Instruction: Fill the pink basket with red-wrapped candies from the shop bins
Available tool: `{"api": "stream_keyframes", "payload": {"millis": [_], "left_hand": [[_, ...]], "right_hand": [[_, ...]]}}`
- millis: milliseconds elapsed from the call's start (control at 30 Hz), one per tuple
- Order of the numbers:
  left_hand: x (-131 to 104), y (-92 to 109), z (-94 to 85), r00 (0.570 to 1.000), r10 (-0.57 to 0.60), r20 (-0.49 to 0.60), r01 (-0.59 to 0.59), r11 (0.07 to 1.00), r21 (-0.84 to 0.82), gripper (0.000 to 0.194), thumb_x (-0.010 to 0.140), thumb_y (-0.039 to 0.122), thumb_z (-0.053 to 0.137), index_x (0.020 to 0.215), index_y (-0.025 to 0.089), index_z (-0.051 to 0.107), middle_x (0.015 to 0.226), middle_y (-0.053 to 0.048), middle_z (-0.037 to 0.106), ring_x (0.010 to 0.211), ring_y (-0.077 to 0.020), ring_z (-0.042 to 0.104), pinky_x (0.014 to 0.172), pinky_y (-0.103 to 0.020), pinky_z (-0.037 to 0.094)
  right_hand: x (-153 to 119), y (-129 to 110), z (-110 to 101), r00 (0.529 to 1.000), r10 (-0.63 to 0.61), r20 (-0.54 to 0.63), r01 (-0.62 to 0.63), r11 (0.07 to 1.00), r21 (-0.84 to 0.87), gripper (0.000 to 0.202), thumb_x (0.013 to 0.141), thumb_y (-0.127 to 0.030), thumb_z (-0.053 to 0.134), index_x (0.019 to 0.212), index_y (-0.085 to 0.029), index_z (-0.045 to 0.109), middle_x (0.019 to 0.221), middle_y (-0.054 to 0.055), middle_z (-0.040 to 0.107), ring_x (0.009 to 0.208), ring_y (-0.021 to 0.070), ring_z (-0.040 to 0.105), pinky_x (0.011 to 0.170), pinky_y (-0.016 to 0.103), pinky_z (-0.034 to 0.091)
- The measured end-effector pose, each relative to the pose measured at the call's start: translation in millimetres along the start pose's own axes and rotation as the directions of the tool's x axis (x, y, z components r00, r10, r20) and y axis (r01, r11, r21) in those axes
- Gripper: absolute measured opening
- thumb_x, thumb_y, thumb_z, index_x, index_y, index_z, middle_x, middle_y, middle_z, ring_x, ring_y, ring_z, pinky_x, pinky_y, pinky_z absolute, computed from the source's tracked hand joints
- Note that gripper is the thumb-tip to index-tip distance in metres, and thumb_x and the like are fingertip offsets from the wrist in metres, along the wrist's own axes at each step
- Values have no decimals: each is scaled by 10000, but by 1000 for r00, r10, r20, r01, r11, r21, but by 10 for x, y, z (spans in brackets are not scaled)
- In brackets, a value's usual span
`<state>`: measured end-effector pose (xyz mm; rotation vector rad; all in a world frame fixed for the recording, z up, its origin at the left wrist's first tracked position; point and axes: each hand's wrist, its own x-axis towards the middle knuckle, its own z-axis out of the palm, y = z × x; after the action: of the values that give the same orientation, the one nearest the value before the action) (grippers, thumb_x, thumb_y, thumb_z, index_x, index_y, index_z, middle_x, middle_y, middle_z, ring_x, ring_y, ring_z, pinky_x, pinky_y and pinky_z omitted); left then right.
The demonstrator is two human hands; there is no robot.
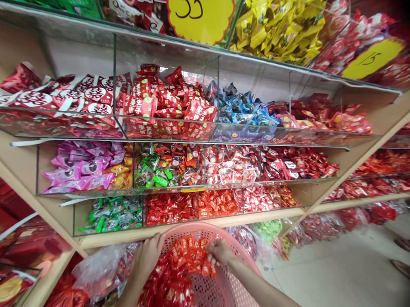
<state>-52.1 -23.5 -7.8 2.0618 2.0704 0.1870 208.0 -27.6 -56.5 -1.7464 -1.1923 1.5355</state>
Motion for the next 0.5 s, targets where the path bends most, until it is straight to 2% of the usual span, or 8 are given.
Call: {"api": "stream_keyframes", "payload": {"millis": [133,267,333,400,433,500], "left_hand": [[5,-4,1,1000,-3,2,3,1000,0,486,903,453,173,1047,237,584,879,-100,698,789,-233,668,642,-284,448],[4,10,-23,1000,-5,17,6,1000,-11,489,902,454,172,997,226,594,868,-101,701,777,-230,668,639,-280,445],[1,17,-35,1000,-6,17,6,1000,-12,485,903,449,174,1006,228,593,882,-103,701,775,-235,667,645,-292,450],[-4,22,-40,1000,-13,19,13,1000,-8,481,903,445,182,1034,228,591,905,-108,700,782,-244,665,657,-305,455],[-6,22,-39,1000,-17,20,17,1000,-5,480,902,443,187,1047,226,590,917,-111,699,787,-247,665,662,-310,456],[-7,18,-32,1000,-22,12,22,1000,-1,482,903,440,192,1065,222,590,935,-118,695,797,-247,663,669,-310,455]], "right_hand": [[-50,-61,-12,999,-43,-31,41,997,-59,354,747,-415,517,472,-212,423,385,-20,517,313,81,407,345,204,223],[-194,-43,-82,986,-167,-7,164,974,-154,275,753,-387,467,544,-218,407,373,-45,487,316,90,420,349,197,246],[-256,61,-119,979,-185,89,200,954,-222,179,713,-313,481,570,-214,435,400,-55,496,329,91,427,358,195,272],[-286,214,-134,967,-151,207,207,937,-282,98,646,-239,508,558,-204,482,432,-52,514,365,92,446,386,196,307],[-286,294,-130,963,-134,235,202,933,-298,75,613,-208,521,541,-199,502,450,-46,528,398,95,464,411,198,325],[-257,431,-98,971,-117,209,177,938,-297,60,570,-170,533,514,-191,533,494,-28,567,491,114,510,472,206,354]]}}
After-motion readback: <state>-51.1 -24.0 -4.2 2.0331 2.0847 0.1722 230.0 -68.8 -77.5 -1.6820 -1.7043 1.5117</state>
